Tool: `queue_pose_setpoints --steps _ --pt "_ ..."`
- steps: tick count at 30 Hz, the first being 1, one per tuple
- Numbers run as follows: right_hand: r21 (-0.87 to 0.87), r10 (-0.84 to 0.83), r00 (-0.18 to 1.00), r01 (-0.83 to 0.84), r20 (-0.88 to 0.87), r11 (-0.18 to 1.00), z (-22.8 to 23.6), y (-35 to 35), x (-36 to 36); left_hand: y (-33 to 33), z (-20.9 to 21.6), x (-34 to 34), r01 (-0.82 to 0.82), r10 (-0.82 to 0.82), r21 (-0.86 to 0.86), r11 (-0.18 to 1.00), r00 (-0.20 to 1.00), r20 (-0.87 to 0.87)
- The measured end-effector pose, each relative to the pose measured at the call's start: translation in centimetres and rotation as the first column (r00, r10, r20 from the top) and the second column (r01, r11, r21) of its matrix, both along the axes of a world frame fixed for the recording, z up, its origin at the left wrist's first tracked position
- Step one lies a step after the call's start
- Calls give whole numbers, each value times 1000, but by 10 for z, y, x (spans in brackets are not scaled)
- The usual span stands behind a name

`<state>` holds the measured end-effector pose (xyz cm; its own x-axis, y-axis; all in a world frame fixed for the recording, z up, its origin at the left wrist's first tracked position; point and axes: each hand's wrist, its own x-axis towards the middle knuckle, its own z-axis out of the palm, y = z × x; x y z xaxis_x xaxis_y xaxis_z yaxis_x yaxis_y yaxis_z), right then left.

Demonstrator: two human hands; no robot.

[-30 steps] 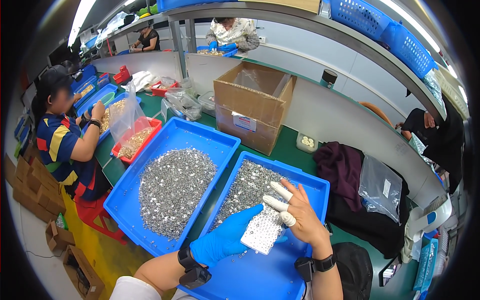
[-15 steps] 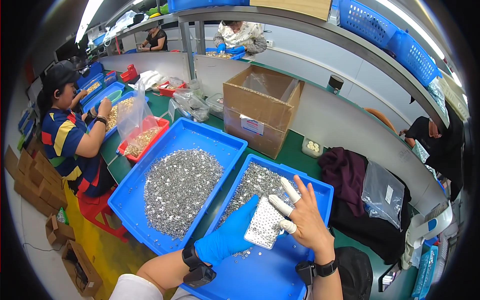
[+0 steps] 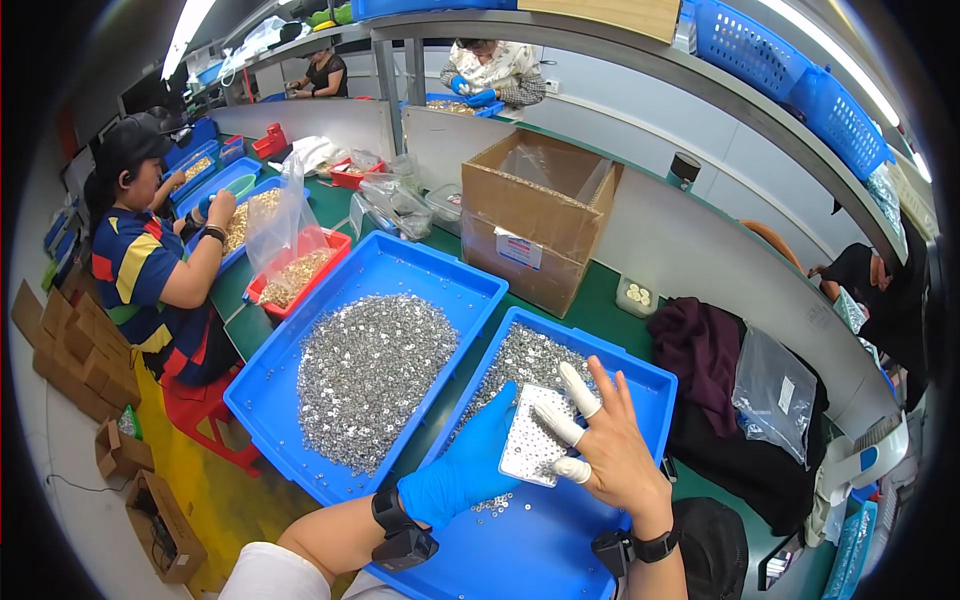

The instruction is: The person picks up a small white tray and places small metal rings into its holes by hand. They then shake the tray, tip it to pour the rings back into a blue bin, and use the tray to scoop more rings from the bin.

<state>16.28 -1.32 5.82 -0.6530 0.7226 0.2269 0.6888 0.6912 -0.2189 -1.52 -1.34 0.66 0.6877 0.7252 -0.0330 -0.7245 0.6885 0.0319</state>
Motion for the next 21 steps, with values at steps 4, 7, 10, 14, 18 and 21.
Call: queue_pose_setpoints --steps 4,7,10,14,18,21 --pt "9 17 1000 -17 14 1000 2 0 -2 0 0 0 -20 17 57 998 999 50" --pt "16 30 999 -30 16 999 3 -1 -4 1 -2 -1 -26 25 12 1000 995 99" --pt "35 56 998 -56 17 998 6 -3 -6 2 -3 -1 -34 43 -85 996 992 116" --pt "25 75 995 -77 68 997 4 -3 -8 1 -3 -4 -52 69 -86 995 975 212" --pt "48 41 975 -31 -218 998 -2 2 3 2 2 -5 -11 5 32 999 986 169" --pt "-210 -181 747 57 -640 976 -23 12 13 -1 21 1 -4 7 -110 994 999 34"
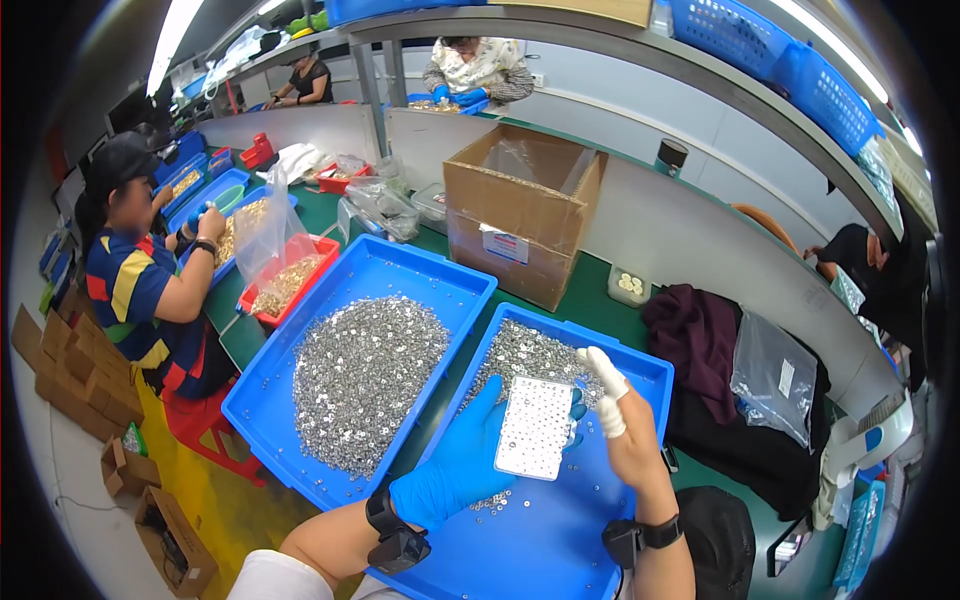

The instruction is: The person picks up a small white tray and places small metal rings into its holes by hand. They then shake the tray, tip it to pour the rings back into a blue bin, and use the tray to scoop more rings from the bin.

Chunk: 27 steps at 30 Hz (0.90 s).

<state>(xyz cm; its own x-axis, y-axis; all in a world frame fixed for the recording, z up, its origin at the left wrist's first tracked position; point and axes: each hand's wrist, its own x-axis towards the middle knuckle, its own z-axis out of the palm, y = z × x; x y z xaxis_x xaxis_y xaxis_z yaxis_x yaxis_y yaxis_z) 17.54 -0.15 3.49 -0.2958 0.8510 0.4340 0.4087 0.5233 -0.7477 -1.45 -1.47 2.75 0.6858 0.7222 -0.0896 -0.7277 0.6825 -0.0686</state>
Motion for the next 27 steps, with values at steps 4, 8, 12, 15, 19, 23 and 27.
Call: queue_pose_setpoints --steps 4,8,12,15,19,23,27 --pt "-368 -96 907 -68 -410 927 -28 17 13 -6 9 7 29 -15 78 996 985 -173" --pt "-359 -105 925 -35 -365 933 -34 22 15 -13 23 12 112 -90 84 990 968 -234" --pt "-331 -58 964 -32 -259 943 -35 21 15 -18 19 12 235 -187 93 968 912 -364" --pt "-341 -70 980 3 -185 940 -37 21 14 -18 8 10 261 -260 -5 965 959 -109" --pt "-378 -77 992 33 -101 925 -33 19 13 -18 3 8 286 -285 -80 955 958 24" --pt "-418 -72 996 43 -53 908 -26 17 12 -18 3 8 289 -290 -17 957 956 -36" --pt "-423 -71 996 41 -55 905 -29 17 12 -18 10 10 298 -251 70 952 891 -379"
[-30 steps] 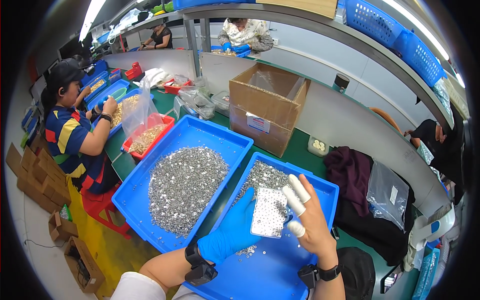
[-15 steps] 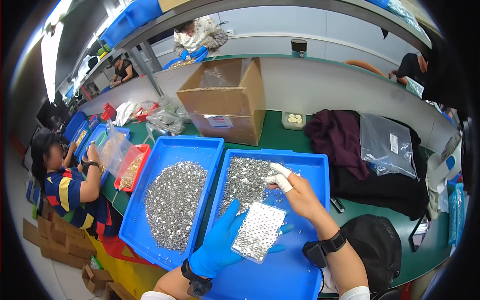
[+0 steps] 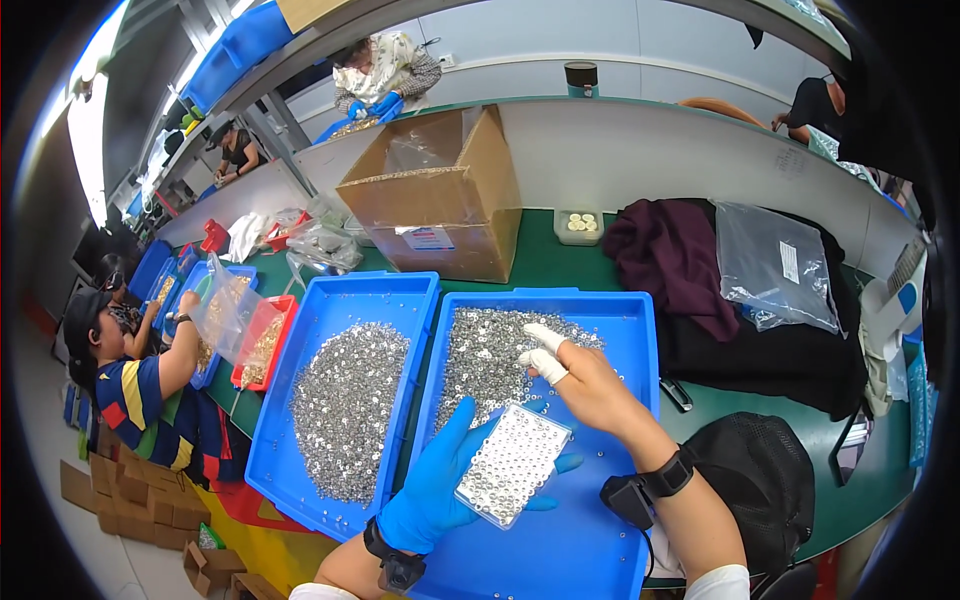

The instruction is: The person picks up a small white tray and places small metal rings into its holes by hand. They then shake the tray, tip it to pour the rings back into a blue bin, and use the tray to scoop more rings from the bin.

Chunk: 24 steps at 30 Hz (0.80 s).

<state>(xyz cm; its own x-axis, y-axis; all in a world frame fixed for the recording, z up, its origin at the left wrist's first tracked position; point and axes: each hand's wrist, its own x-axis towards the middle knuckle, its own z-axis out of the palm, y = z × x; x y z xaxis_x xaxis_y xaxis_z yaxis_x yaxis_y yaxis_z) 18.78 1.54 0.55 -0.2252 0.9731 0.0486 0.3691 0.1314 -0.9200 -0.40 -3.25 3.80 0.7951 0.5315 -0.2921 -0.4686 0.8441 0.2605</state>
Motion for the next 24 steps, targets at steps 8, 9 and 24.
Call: queue_pose_setpoints --steps 8,9,24 --pt "14 7 999 -8 46 1000 3 -1 -1 0 6 2 -33 36 28 999 996 -87" --pt "16 7 998 -8 60 1000 4 -2 -1 0 6 2 -39 40 18 999 998 -56" --pt "59 59 989 -68 135 996 3 -3 -3 1 9 1 -80 91 92 992 989 -117"
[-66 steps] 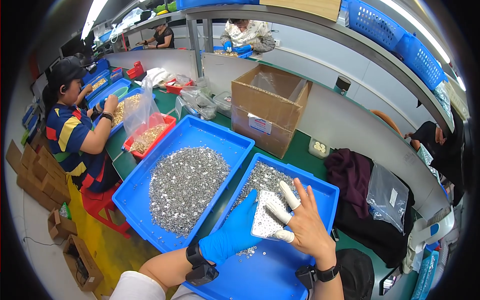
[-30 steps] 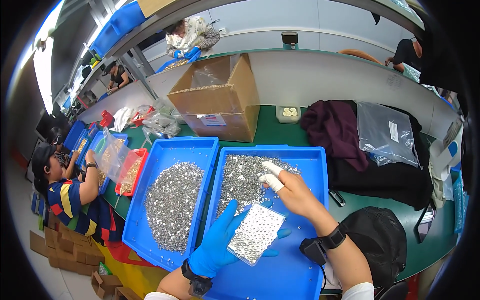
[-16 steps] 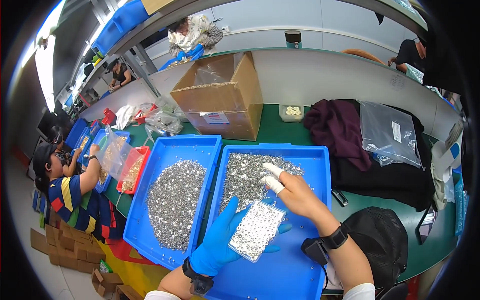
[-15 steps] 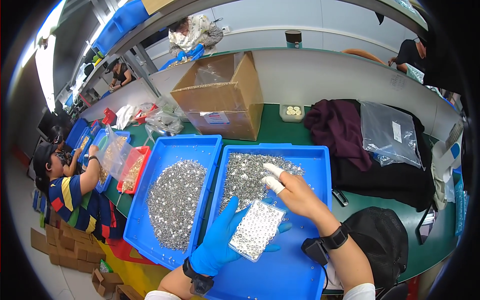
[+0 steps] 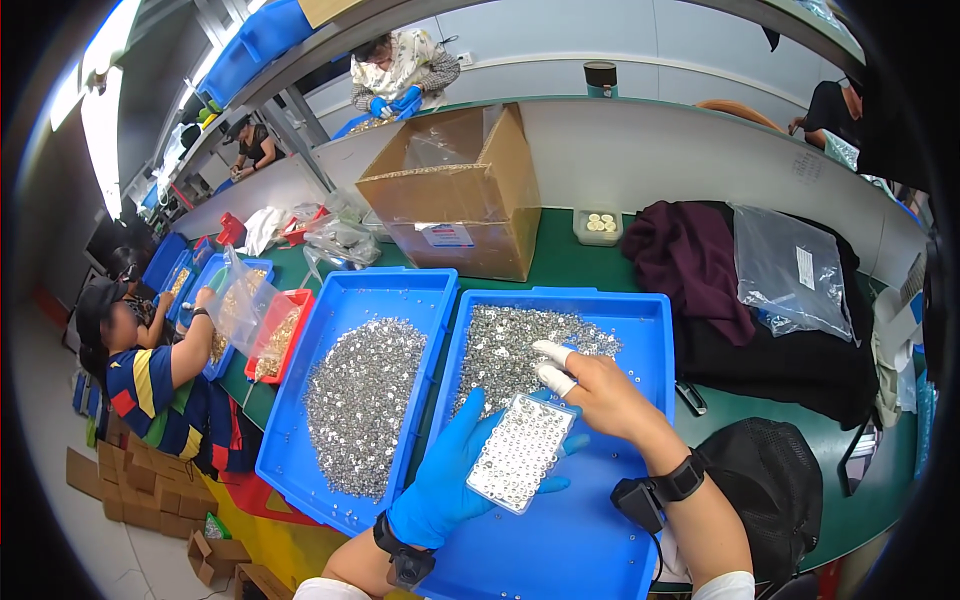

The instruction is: The person picks up a small white tray and places small metal rings into its holes by hand. They then shake the tray, tip it to pour the rings back into a blue bin, and use the tray to scoop more rings from the bin.

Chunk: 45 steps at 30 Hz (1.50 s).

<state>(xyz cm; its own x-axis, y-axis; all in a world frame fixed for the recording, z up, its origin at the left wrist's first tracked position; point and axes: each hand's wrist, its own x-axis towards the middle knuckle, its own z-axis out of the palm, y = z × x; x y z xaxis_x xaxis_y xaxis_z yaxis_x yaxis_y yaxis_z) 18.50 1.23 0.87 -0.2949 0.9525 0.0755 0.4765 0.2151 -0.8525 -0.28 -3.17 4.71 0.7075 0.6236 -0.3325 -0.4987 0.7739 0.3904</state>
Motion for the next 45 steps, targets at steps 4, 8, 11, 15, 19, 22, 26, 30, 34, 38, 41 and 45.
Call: queue_pose_setpoints --steps 4,8,11,15,19,22,26,30,34,38,41,45 --pt "-15 4 1000 -4 5 1000 0 0 0 0 0 -1 -7 7 -18 1000 1000 14" --pt "-10 6 1000 -6 19 1000 -1 1 0 3 -14 -4 17 23 -150 989 965 260" --pt "-3 8 999 -8 31 1000 1 1 -1 3 -12 -5 22 25 -159 987 957 288" --pt "-4 9 999 -9 32 1000 1 1 0 4 -8 -2 -6 13 -62 998 995 102" --pt "-7 9 1000 -9 22 1000 0 1 0 4 -8 -2 -32 38 -75 997 996 82" --pt "-16 8 999 -7 34 1000 -2 0 0 4 -8 -2 -62 65 -86 994 997 41" --pt "-1 1 999 -1 47 1000 -3 1 -1 5 -12 -4 -89 92 -108 990 996 24" --pt "24 2 996 -4 91 1000 -12 4 0 5 -9 -3 -95 100 -113 989 994 42" --pt "26 3 994 -6 107 1000 -11 4 0 6 -10 -3 -95 99 -111 989 994 39" --pt "-6 8 992 -7 126 1000 -9 3 0 6 -11 -4 -112 115 -118 987 993 19" --pt "31 0 994 -4 105 1000 -14 4 0 6 -11 -4 -100 110 -126 987 991 75" --pt "-36 12 993 -8 117 999 -2 1 -1 6 -11 -4 -114 116 -92 989 993 15"
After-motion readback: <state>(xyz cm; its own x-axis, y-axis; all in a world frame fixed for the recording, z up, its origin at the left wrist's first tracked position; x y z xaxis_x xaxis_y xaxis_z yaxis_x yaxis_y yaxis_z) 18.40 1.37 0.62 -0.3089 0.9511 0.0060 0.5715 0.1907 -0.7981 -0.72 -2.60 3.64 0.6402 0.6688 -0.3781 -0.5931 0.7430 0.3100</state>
